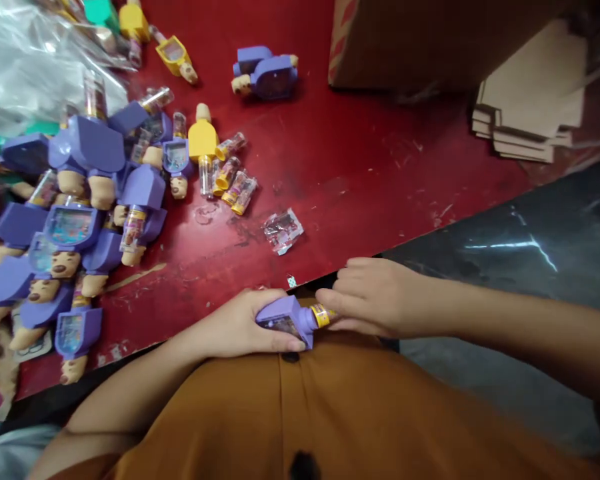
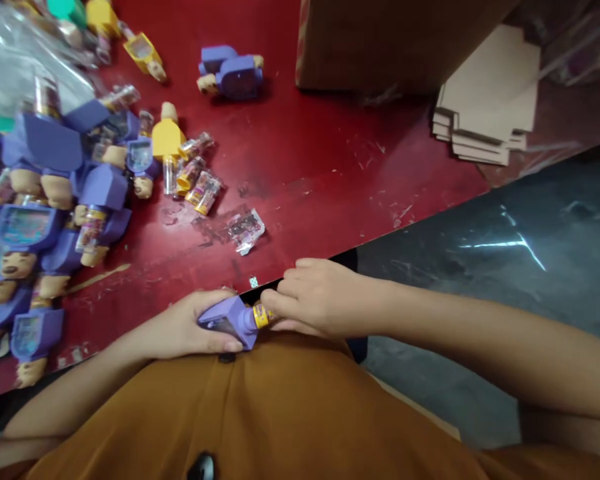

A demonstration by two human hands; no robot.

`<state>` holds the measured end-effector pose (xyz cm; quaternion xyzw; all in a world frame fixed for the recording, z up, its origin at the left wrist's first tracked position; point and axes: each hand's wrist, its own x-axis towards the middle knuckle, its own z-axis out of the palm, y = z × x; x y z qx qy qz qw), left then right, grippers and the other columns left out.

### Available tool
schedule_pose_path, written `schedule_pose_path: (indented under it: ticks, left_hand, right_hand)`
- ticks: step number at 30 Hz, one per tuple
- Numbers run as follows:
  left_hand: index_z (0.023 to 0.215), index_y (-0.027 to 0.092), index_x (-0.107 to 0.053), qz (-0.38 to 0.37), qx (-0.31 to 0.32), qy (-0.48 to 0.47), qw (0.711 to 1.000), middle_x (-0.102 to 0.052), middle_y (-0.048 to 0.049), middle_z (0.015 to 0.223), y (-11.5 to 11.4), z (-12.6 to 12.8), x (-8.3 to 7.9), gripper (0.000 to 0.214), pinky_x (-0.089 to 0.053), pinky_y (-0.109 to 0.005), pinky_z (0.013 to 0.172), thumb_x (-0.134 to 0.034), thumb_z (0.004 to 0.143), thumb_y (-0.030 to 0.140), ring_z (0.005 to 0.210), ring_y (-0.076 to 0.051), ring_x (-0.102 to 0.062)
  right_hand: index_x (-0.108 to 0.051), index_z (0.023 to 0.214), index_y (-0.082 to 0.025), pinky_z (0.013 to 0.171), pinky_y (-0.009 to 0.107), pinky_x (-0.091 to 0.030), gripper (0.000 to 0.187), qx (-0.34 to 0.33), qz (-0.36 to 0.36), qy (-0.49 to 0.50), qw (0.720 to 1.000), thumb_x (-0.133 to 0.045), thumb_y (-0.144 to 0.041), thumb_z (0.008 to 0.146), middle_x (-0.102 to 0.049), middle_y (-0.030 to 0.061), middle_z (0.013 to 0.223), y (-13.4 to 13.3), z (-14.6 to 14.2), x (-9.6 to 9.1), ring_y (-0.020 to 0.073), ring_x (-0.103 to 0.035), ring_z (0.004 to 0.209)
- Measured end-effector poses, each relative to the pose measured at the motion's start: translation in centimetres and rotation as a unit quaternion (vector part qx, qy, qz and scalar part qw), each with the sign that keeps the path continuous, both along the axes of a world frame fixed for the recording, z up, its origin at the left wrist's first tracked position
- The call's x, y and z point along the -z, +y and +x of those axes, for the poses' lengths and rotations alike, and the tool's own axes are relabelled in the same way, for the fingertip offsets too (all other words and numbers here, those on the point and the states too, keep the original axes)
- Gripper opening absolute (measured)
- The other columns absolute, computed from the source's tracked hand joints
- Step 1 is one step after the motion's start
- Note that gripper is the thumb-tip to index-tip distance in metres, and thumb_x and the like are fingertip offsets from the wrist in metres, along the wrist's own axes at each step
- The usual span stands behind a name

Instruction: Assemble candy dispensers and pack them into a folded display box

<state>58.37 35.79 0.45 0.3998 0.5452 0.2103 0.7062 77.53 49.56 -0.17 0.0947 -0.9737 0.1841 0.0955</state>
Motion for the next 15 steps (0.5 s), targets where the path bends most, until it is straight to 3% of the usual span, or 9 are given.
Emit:
schedule_pose_path:
  ticks: [2,5,7,10,12,15]
  left_hand:
    - [0.078,0.014,-0.056,0.034,0.043,0.064,0.996,-0.056,0.0048,0.067,0.0,0.6,-0.4,0.024,-0.037,-0.016,0.056,-0.066,0.07,0.034,0.062,-0.008,-0.05]
    - [0.078,0.016,-0.057,0.07,0.094,0.151,0.982,-0.058,0.0036,0.064,-0.5,1.4,-0.5,0.026,-0.035,-0.018,0.052,-0.065,0.071,0.04,0.057,-0.01,-0.052]
    - [0.084,0.018,-0.059,0.099,0.127,0.199,0.967,-0.06,0.0017,0.068,-1.0,1.8,-0.4,0.026,-0.035,-0.02,0.052,-0.064,0.072,0.04,0.058,-0.011,-0.053]
    - [0.088,0.019,-0.06,0.131,0.159,0.237,0.949,-0.063,-0.0003,0.074,-1.9,2.2,-0.2,0.024,-0.036,-0.021,0.055,-0.063,0.073,0.038,0.06,-0.013,-0.055]
    - [0.087,0.02,-0.06,0.119,0.162,0.245,0.949,-0.064,-0.001,0.076,-2.5,2.4,-0.1,0.025,-0.038,-0.022,0.056,-0.063,0.074,0.04,0.063,-0.014,-0.057]
    - [0.088,0.02,-0.059,0.087,0.163,0.264,0.947,-0.065,-0.0026,0.079,-2.9,2.7,0.0,0.026,-0.04,-0.023,0.058,-0.061,0.074,0.043,0.068,-0.016,-0.06]
  right_hand:
    - [-0.057,0.087,-0.013,0.052,0.029,-0.028,0.031,0.003,0.084,0.037,0.996,-0.038,-0.037,0.092,-0.047,-0.0014,0.055,-0.6,0.4,-0.3,0.013,-0.039,0.051]
    - [-0.056,0.076,-0.015,0.05,0.029,-0.024,0.033,0.0,0.098,0.061,0.993,-0.041,-0.04,0.09,-0.043,-0.0022,0.05,-1.5,0.7,-0.3,0.0117,-0.037,0.047]
    - [-0.054,0.071,-0.016,0.051,0.028,-0.025,0.034,-0.017,0.035,0.02,0.999,-0.038,-0.039,0.091,-0.046,-0.002,0.051,-2.3,0.8,0.2,0.0112,-0.038,0.047]
    - [-0.053,0.073,-0.016,0.051,0.027,-0.027,0.033,-0.001,-0.119,-0.08,0.99,-0.038,-0.04,0.091,-0.05,-0.0014,0.055,-3.7,1.3,1.2,0.0101,-0.042,0.05]
    - [-0.052,0.073,-0.015,0.051,0.025,-0.028,0.032,0.04,-0.229,-0.15,0.961,-0.041,-0.039,0.09,-0.051,-0.001,0.057,-4.7,1.5,1.6,0.0091,-0.045,0.053]
    - [-0.05,0.066,-0.015,0.05,0.023,-0.026,0.034,0.104,-0.36,-0.261,0.89,-0.045,-0.042,0.086,-0.046,-0.0016,0.055,-5.4,1.3,1.7,0.0082,-0.041,0.052]
